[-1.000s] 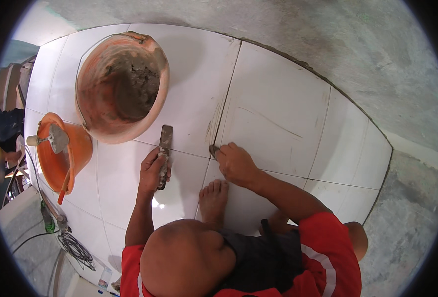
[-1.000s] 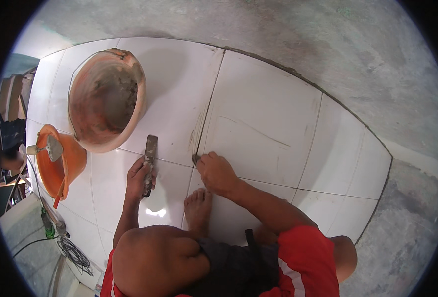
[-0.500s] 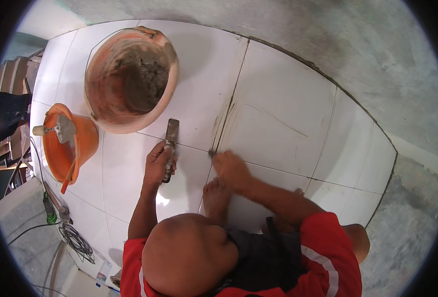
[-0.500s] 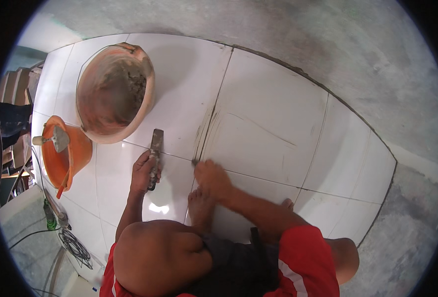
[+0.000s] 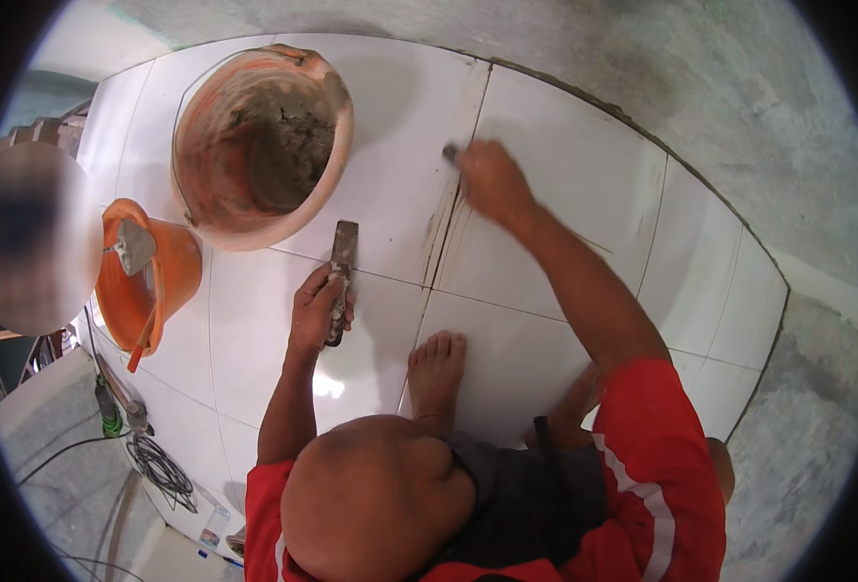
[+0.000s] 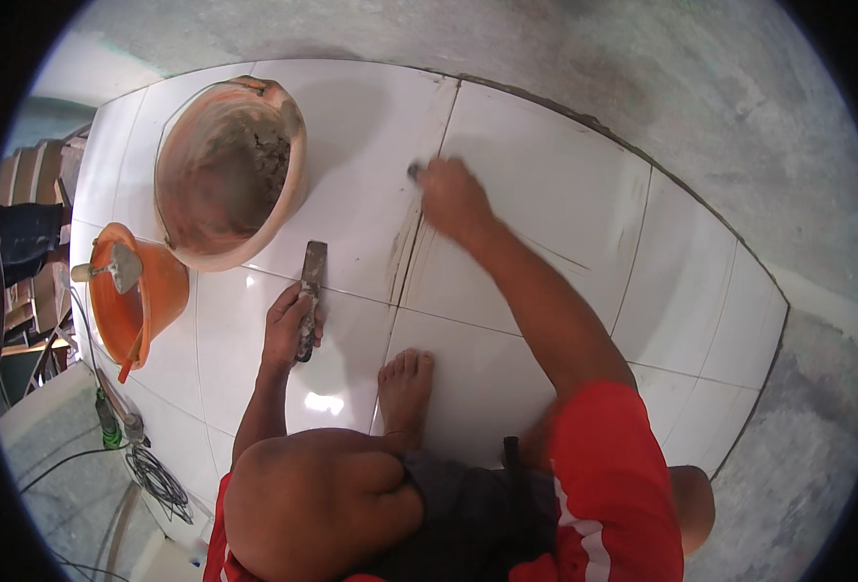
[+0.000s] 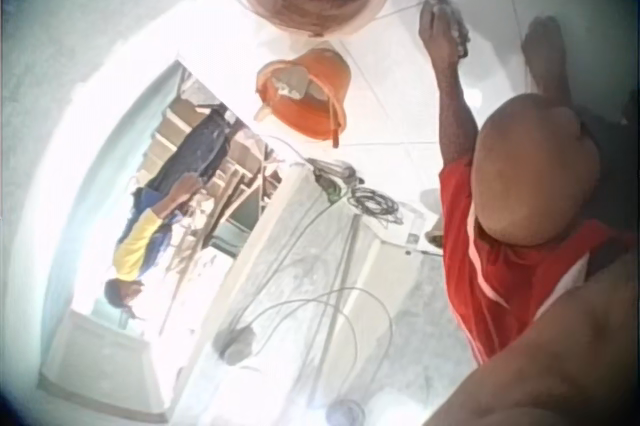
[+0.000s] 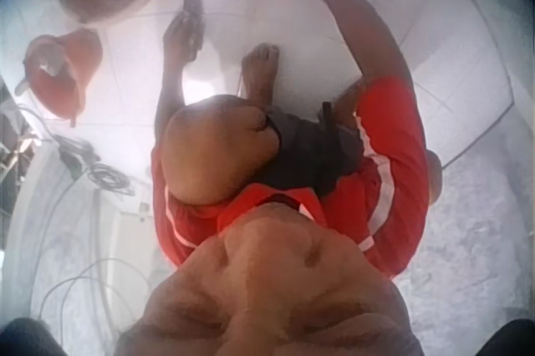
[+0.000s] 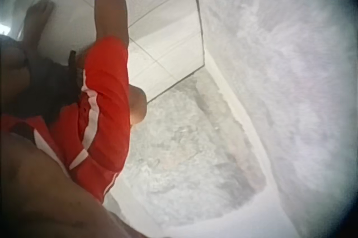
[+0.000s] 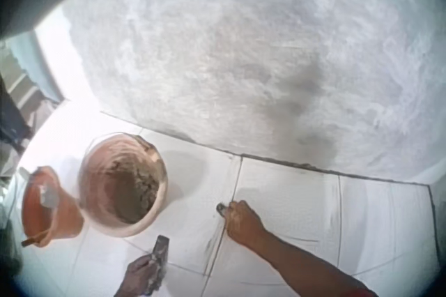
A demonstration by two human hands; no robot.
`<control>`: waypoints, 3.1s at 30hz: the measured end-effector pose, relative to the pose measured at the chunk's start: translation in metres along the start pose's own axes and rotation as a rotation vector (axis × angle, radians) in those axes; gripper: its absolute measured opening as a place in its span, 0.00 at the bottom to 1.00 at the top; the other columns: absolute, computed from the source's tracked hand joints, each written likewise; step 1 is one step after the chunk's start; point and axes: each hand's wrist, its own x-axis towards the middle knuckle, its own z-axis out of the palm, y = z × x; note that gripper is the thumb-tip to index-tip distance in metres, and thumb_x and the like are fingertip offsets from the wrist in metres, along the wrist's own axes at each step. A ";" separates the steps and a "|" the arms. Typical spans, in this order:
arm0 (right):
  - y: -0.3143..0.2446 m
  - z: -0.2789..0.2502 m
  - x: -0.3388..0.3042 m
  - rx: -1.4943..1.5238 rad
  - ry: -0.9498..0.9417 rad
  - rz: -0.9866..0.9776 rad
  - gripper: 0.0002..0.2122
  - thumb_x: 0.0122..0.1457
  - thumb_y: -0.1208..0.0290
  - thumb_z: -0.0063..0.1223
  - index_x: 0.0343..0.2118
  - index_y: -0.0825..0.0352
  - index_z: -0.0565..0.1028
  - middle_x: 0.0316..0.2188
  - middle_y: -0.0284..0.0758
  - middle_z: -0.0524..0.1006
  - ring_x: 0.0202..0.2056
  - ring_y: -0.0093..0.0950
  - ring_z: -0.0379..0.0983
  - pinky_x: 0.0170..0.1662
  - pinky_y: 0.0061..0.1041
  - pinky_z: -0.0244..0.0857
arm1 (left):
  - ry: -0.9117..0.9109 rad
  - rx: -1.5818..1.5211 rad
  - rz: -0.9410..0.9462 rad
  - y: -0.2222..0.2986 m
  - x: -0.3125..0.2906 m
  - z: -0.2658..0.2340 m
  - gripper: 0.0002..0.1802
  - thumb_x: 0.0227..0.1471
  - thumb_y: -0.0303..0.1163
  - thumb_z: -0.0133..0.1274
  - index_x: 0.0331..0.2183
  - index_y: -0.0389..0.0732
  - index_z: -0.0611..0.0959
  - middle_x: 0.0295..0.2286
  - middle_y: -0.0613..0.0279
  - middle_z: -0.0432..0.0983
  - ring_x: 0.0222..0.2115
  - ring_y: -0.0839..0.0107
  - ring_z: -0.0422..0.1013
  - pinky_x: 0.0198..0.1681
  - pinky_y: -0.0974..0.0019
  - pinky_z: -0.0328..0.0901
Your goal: The person scoops grout from a bucket using a trowel and applies it to the gaps between white floor tiles with a smaller tool. They repeatedly smooth the grout lines and wipe excess material from the tile surfaces.
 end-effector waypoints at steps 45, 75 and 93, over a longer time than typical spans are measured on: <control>-0.108 0.026 -0.095 0.106 0.163 0.298 0.04 0.51 0.77 0.52 0.28 0.70 0.76 0.34 0.40 0.71 0.37 0.40 0.68 0.37 0.37 0.69 | -0.137 0.244 0.019 -0.006 0.005 0.001 0.16 0.64 0.28 0.44 0.51 0.31 0.70 0.24 0.60 0.72 0.20 0.75 0.70 0.22 0.68 0.68; 0.081 -0.018 0.101 -0.082 0.420 0.289 0.11 0.53 0.79 0.45 0.35 0.68 0.80 0.37 0.51 0.78 0.41 0.51 0.75 0.47 0.46 0.70 | -0.110 0.265 -0.010 0.000 0.003 0.006 0.13 0.63 0.25 0.43 0.47 0.32 0.72 0.22 0.64 0.71 0.18 0.77 0.68 0.22 0.70 0.65; 0.001 -0.004 0.000 0.010 -0.017 0.152 0.12 0.56 0.81 0.48 0.41 0.64 0.79 0.36 0.38 0.75 0.40 0.40 0.70 0.42 0.38 0.72 | -0.120 0.238 -0.033 -0.011 0.009 -0.003 0.15 0.63 0.28 0.46 0.50 0.34 0.70 0.26 0.60 0.74 0.19 0.74 0.70 0.21 0.69 0.68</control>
